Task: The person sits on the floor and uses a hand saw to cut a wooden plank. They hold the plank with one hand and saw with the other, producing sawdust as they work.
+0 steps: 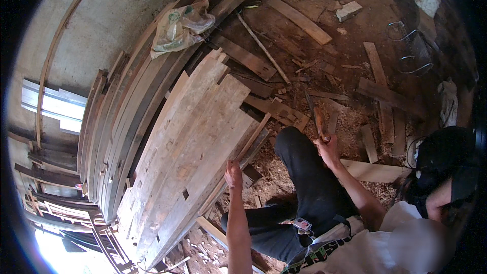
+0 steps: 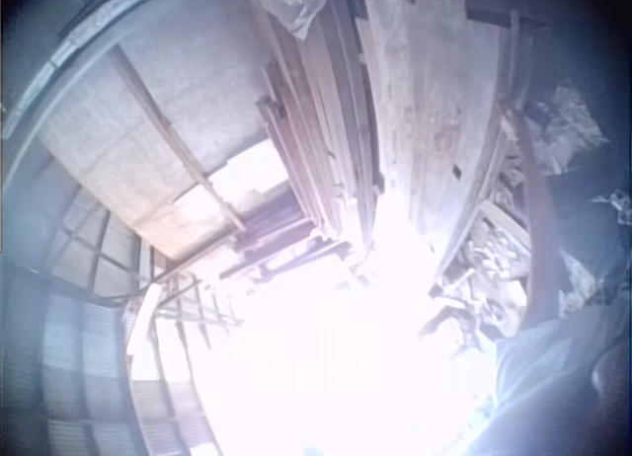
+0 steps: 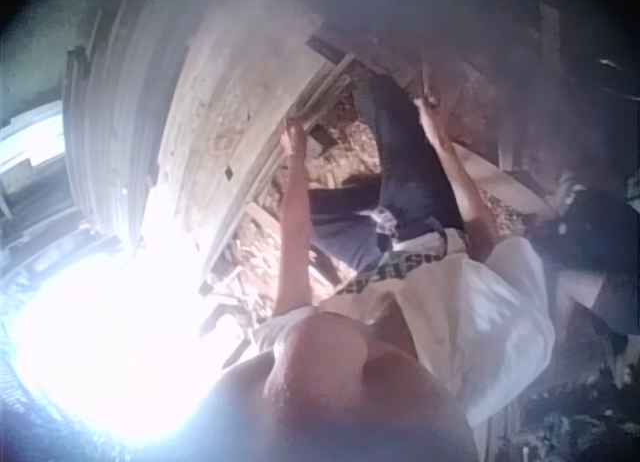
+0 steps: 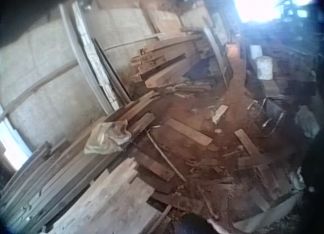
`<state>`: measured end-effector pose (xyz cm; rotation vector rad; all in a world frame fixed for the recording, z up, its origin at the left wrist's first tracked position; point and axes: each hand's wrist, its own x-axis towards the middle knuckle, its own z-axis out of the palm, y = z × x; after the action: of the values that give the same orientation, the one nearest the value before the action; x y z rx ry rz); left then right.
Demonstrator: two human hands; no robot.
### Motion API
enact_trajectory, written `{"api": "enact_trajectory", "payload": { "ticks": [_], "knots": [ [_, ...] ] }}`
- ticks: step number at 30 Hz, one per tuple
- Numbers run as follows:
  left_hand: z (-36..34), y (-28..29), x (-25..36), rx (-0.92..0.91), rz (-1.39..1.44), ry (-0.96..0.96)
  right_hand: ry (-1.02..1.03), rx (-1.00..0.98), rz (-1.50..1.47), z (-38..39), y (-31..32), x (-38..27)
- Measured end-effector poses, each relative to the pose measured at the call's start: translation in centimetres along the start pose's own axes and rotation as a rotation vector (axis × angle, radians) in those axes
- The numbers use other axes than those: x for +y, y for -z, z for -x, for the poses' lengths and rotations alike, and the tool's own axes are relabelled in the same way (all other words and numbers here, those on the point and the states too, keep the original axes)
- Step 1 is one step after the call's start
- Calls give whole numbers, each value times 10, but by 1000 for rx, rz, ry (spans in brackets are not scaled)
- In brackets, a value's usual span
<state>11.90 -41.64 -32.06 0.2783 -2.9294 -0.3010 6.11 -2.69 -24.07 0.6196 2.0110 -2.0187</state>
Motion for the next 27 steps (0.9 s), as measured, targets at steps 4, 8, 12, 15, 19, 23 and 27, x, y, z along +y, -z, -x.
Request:
{"api": "enact_trajectory", "payload": {
  "ticks": [4,8,12,15,19,23,27],
  "knots": [
    [-3,4,-18,1,-23,-151,65,-6,23,5,6,12],
    [-3,-2,-28,-41,-96,-129,5,32,17,15,10,23],
    [-1,-9,-31,-99,-160,-108,210,60,182,26,14,30],
    [0,-10,-32,-84,-186,-152,140,-99,256,34,20,36],
    [0,-10,-33,-87,-163,-143,4,-146,198,38,25,55],
    [-1,-10,-29,-115,-184,-94,1,-132,100,40,28,79],
    [-7,-5,-17,-172,-269,16,242,-153,20,43,33,88]
  ]
}}
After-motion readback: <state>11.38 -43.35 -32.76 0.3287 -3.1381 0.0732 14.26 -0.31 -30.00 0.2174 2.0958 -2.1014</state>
